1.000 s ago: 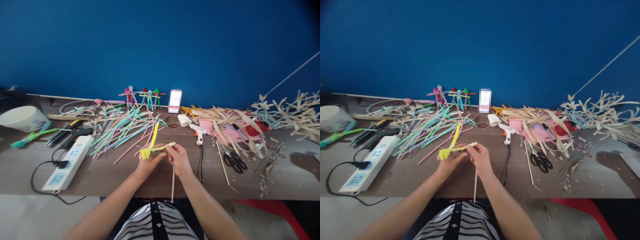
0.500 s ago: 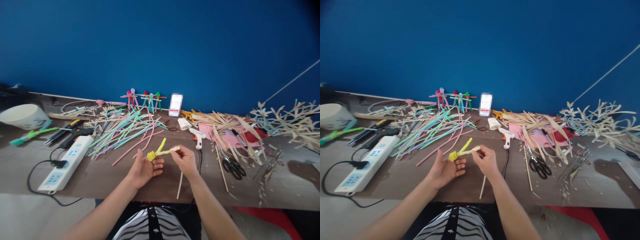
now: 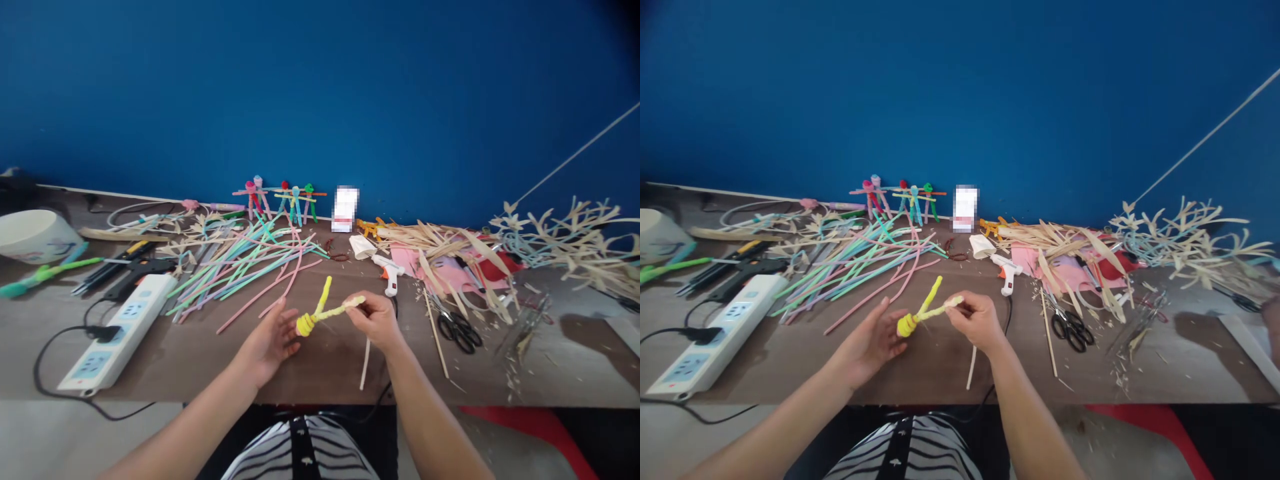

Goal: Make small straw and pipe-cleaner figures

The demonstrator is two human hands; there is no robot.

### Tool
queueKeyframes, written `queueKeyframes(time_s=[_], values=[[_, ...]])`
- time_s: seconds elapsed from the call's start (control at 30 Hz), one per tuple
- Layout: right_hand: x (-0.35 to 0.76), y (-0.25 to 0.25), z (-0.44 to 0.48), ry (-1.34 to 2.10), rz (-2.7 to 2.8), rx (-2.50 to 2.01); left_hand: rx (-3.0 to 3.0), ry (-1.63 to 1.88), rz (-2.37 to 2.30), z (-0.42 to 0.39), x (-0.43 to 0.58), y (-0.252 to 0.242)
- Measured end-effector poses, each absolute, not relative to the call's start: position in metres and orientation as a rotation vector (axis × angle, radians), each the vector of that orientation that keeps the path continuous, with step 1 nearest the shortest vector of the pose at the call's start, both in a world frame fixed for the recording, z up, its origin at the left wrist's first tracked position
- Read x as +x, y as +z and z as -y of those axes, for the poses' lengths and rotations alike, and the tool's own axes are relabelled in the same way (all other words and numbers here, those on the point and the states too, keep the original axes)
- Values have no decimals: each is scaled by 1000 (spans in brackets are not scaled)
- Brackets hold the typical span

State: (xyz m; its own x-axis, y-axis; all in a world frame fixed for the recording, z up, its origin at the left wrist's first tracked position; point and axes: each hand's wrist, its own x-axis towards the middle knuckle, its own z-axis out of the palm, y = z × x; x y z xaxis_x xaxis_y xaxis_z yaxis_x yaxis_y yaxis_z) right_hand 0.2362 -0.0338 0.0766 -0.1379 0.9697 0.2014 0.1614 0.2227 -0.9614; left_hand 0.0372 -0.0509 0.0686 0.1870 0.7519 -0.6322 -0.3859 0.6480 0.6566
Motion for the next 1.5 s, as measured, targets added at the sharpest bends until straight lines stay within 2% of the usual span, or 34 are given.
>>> queueKeyframes(time_s=[0.1,0.2,0.37,0.47,0.6,0.8,1.2,1.5], values=[[240,81,35,1082,1568,-1075,882,950,-1269,45,30,80],[241,86,35,1121,1616,-1047,1188,702,-1114,32,28,95],[239,90,33,1129,1734,-1011,1181,284,-678,14,38,101],[240,91,33,1172,1751,-995,1184,216,-617,11,44,101],[243,92,32,1276,1822,-1029,1486,44,-607,6,47,111],[237,92,31,1239,1805,-1090,1766,247,-759,8,51,122],[226,93,36,1074,1678,-1190,1215,597,-991,27,62,109],[212,108,54,575,2238,-1522,1392,766,-1196,21,58,93]])
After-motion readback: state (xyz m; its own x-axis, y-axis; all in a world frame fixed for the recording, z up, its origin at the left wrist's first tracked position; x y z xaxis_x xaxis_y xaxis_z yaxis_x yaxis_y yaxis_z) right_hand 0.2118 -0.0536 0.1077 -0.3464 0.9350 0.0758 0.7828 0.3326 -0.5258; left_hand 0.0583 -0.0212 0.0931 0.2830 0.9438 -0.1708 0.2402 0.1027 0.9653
